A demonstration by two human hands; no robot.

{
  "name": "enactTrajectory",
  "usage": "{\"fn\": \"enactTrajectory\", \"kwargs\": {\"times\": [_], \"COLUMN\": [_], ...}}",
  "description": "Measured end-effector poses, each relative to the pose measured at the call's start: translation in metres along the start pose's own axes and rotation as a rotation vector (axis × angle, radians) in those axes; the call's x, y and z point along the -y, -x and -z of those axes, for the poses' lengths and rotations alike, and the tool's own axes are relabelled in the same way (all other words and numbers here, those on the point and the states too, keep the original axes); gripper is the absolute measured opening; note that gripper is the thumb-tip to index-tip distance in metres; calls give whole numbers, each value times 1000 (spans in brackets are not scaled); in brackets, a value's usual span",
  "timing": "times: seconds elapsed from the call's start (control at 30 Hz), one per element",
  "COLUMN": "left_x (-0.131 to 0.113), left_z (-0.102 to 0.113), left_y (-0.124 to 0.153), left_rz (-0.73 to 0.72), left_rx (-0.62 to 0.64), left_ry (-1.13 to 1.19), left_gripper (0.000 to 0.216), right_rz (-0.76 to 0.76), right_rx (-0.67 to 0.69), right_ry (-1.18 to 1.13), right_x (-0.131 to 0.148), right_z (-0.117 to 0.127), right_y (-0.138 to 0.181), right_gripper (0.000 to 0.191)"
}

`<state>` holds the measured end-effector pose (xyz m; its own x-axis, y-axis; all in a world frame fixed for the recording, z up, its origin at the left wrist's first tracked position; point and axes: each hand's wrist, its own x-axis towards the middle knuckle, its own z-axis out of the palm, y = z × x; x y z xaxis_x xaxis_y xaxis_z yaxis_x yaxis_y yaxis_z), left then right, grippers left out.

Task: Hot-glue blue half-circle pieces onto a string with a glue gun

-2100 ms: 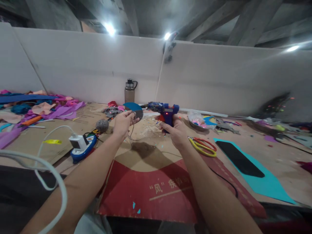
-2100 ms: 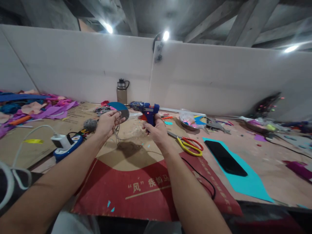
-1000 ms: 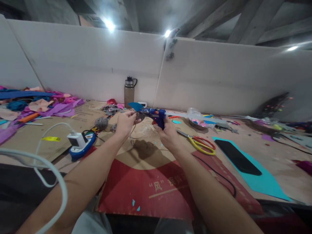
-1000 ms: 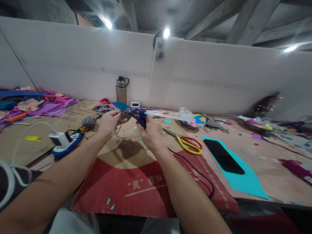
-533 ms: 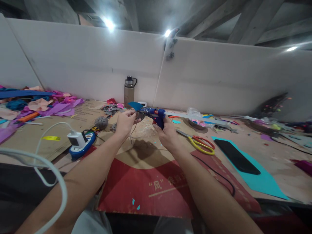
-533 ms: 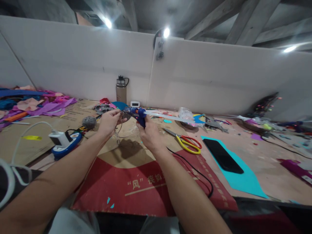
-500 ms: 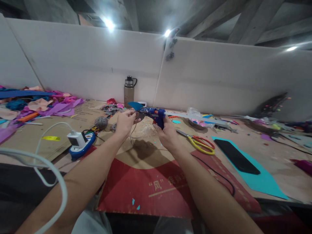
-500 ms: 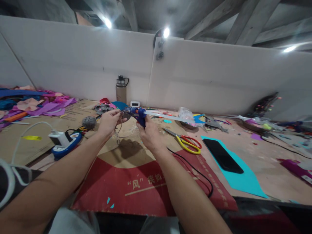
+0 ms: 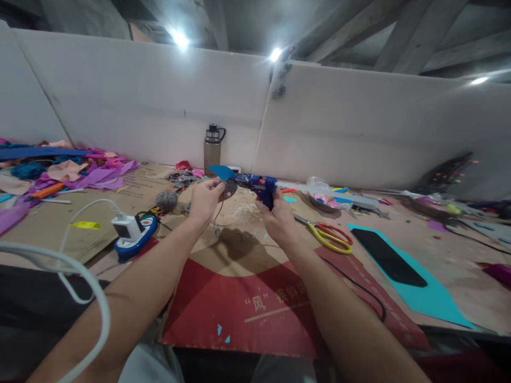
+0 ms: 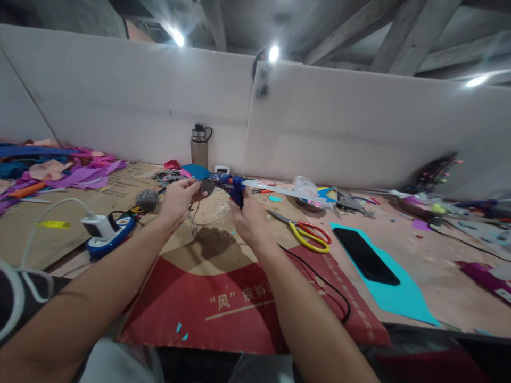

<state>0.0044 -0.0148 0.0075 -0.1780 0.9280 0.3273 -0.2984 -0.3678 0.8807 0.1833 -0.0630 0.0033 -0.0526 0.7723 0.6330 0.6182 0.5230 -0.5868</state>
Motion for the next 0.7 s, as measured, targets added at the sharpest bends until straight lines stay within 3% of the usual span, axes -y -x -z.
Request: {"fn": "enactTrajectory", "kwargs": {"times": [0.7], "left_x": [-3], "left_z": [1], "left_y": [0], "left_rz": [-18], "left_rx": [3], "left_ry": [-20], "left_gripper": [17], "right_rz": [-31], "right_rx": [-41], "right_ry": [1], "right_x": [-2], "right_z": [2], "right_y": [-2], "right_gripper": [34]}}
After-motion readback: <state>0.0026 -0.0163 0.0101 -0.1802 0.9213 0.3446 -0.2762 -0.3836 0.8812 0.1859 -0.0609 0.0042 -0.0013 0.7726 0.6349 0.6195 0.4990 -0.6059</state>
